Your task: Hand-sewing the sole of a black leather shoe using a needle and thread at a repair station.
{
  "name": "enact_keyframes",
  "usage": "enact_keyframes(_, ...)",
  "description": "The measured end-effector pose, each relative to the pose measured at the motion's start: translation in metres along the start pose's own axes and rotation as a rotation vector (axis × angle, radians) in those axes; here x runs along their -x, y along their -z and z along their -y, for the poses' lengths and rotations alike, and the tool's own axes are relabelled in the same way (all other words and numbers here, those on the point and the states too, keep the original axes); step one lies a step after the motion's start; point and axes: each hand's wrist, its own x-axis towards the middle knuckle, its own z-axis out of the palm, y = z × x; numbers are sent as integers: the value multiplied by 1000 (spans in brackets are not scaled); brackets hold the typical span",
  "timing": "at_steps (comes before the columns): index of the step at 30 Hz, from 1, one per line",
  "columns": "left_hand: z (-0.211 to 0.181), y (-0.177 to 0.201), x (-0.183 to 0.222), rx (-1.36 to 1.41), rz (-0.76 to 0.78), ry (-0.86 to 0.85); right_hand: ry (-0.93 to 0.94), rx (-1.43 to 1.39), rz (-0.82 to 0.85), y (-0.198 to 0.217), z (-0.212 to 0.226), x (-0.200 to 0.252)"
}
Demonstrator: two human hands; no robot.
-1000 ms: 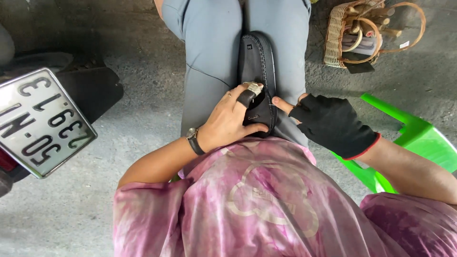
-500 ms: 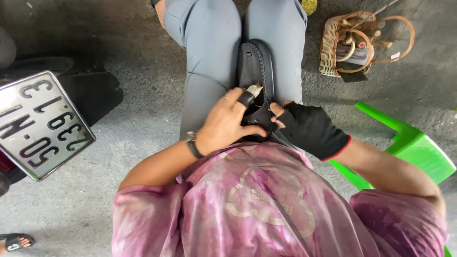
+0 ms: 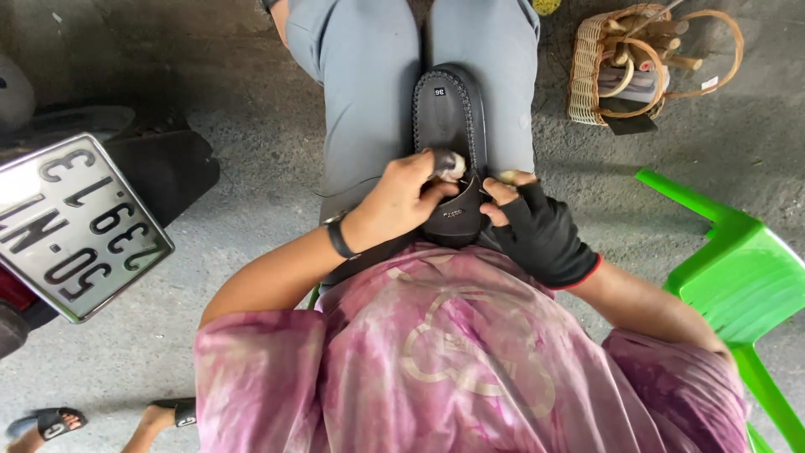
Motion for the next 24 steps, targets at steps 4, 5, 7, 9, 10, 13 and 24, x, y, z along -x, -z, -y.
enact_keyframes(4, 7, -6, 8, -47, 89, 75, 52, 88, -3, 34, -2, -13)
enact_keyframes(5, 7, -5, 8, 28, 59, 82, 87, 89, 43, 43, -5, -14)
enact_keyframes(7, 5, -4, 10, 99, 34, 91, 116, 87, 86, 65, -20, -13)
enact_keyframes(9, -1, -3, 14, 159, 45, 204, 245, 412, 370, 90, -47, -7)
enact_keyframes(10, -4, 2, 14, 157, 43, 207, 248, 408, 370, 95, -49, -5)
enact_keyframes(13, -18, 9, 16, -256, 185, -43, 156, 251, 526, 103, -36, -9)
enact_keyframes(24, -20, 15, 27, -867, -68, -364, 5, -281, 43, 24, -2, -20)
